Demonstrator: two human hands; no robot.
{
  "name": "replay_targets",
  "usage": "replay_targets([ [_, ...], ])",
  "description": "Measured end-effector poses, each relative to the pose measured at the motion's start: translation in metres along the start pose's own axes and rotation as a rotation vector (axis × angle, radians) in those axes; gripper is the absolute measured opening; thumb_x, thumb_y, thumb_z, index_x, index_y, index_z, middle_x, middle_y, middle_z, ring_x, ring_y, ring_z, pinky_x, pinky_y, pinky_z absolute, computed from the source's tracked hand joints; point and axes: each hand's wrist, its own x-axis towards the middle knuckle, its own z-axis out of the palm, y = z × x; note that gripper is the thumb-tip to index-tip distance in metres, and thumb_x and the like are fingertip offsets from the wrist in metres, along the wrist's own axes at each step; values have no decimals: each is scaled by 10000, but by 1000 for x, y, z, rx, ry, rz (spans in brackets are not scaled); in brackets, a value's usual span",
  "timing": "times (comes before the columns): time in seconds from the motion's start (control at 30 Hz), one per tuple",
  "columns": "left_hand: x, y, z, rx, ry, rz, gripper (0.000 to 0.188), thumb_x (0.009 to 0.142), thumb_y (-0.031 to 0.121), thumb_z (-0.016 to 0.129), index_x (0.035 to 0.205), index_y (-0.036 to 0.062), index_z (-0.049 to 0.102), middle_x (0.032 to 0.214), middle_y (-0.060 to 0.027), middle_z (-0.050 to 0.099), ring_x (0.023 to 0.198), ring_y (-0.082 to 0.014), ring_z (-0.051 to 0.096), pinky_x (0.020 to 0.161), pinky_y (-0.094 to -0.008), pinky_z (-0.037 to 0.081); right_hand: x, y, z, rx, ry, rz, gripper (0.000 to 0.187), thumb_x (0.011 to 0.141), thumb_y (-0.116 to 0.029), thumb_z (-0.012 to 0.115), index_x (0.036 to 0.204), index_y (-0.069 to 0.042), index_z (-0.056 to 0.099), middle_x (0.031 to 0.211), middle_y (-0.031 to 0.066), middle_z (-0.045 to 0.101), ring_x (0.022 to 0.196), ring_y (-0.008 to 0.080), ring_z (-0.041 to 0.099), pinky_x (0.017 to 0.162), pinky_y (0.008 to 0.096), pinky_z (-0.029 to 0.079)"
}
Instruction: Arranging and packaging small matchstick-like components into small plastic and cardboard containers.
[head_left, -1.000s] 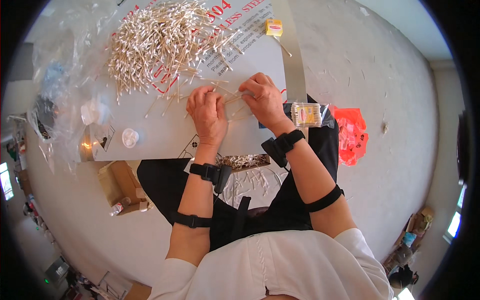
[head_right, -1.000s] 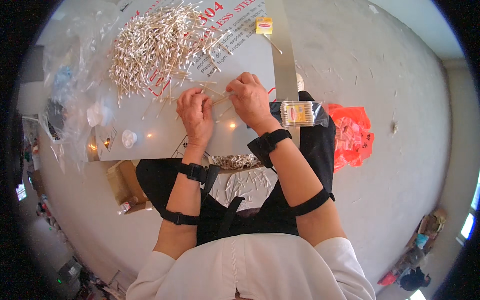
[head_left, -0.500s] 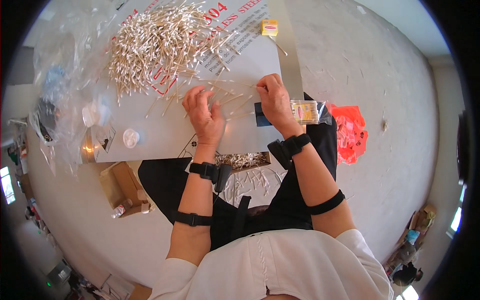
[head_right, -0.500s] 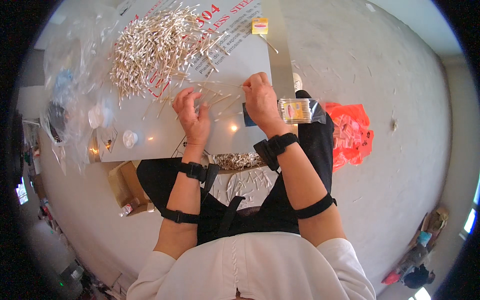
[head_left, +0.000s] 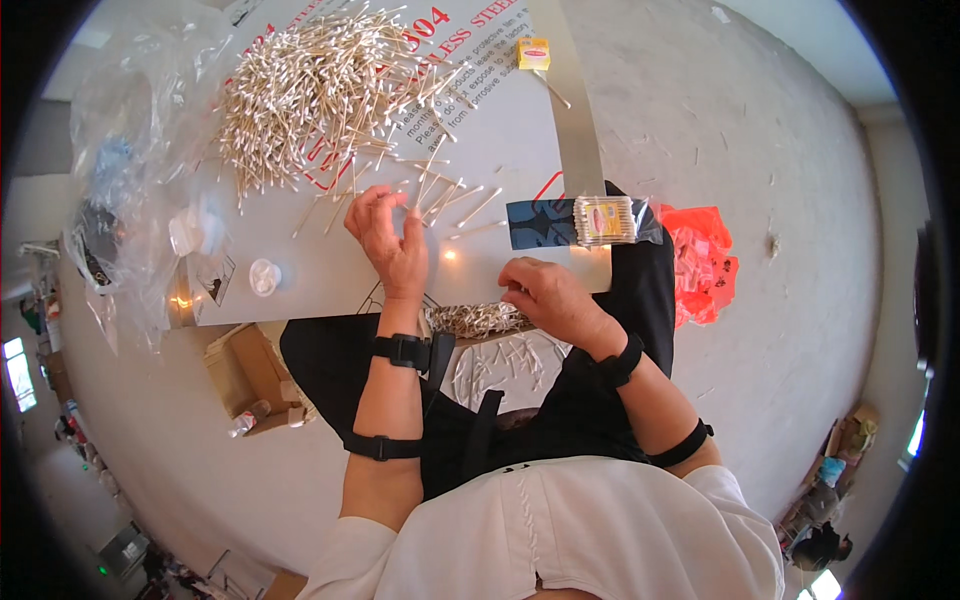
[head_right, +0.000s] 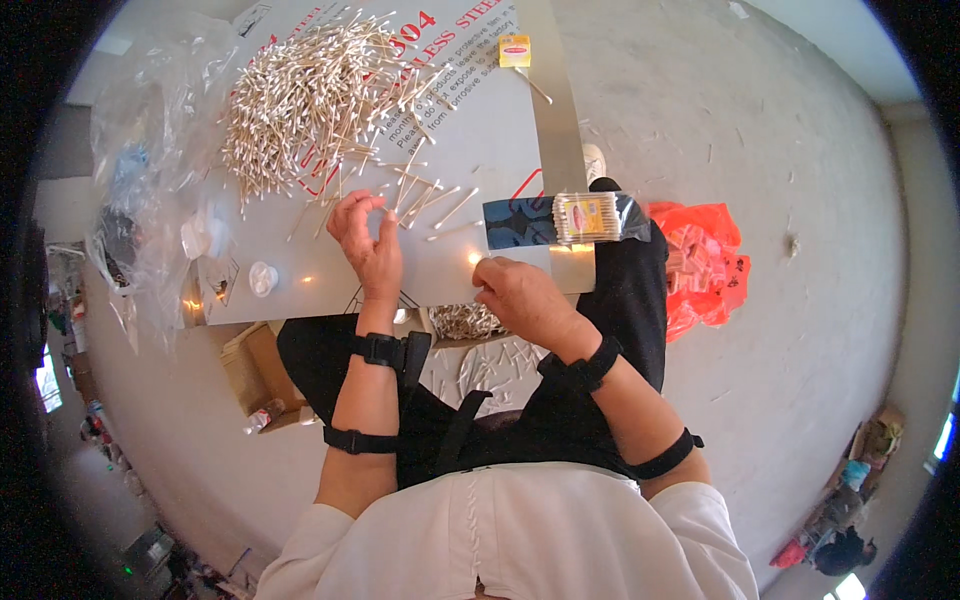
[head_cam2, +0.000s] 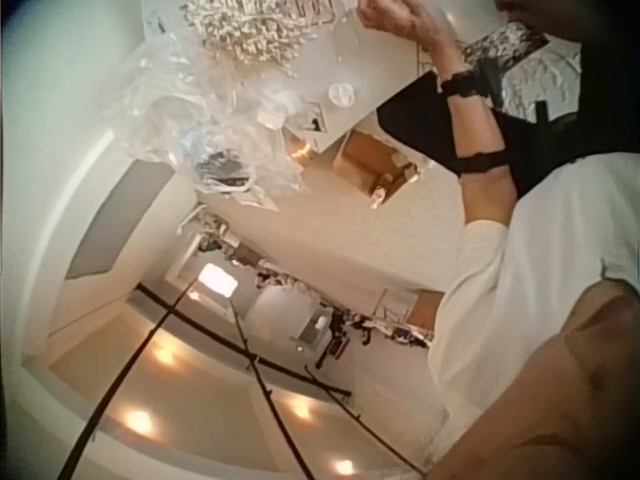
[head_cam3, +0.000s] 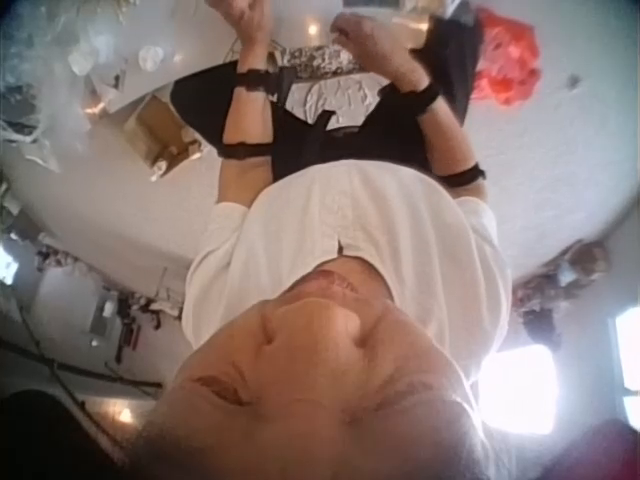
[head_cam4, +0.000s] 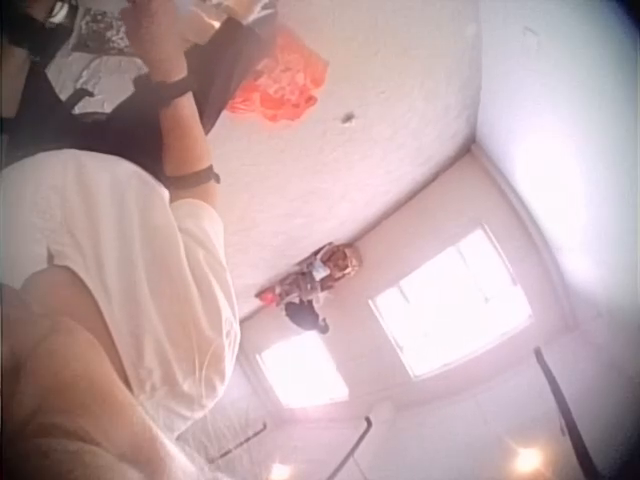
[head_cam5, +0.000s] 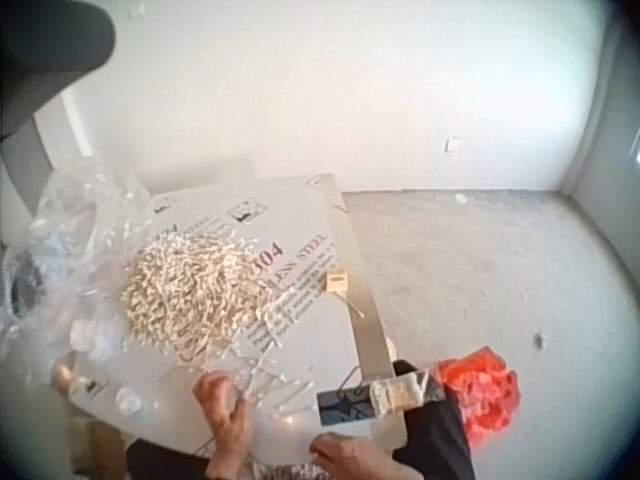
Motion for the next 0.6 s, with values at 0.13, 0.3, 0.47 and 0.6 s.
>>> replay_targets([
  [0.13, -4, 10, -5, 177, -140, 84, 272, 705, 97, 720, 958, 112, 624, 1124, -81, 543, 1150, -322, 437, 991, -470, 338, 15, 10, -3, 21, 125, 22, 152, 820, -69, 666, 944, -26, 590, 868, 173, 624, 836, 382, 626, 706, 445, 504],
  [0.3, -4, 14, 2, 207, -84, 79, 260, 693, 100, 728, 929, 126, 622, 1087, -72, 539, 1122, -324, 450, 945, -476, 351, 54, 10, -2, -117, 499, -67, 210, 799, -53, 672, 1005, -58, 633, 947, 126, 599, 815, 347, 634, 699, 426, 515],
  [0.47, 14, 10, 6, 349, -176, 29, 203, 736, 51, 689, 913, 103, 606, 1105, -65, 545, 1107, -320, 455, 899, -487, 366, 65, 25, 4, -173, 501, -14, 277, 778, -57, 690, 1049, -74, 638, 1018, 119, 592, 840, 325, 638, 705, 409, 524],
  [0.6, 21, -2, -7, 286, -126, 33, 158, 746, 46, 686, 870, 92, 600, 1080, -67, 560, 1075, -317, 475, 893, -468, 378, 64, 27, 8, -194, 518, -100, 308, 770, -69, 701, 1070, -79, 635, 1034, 103, 588, 867, 313, 640, 714, 402, 532],
])
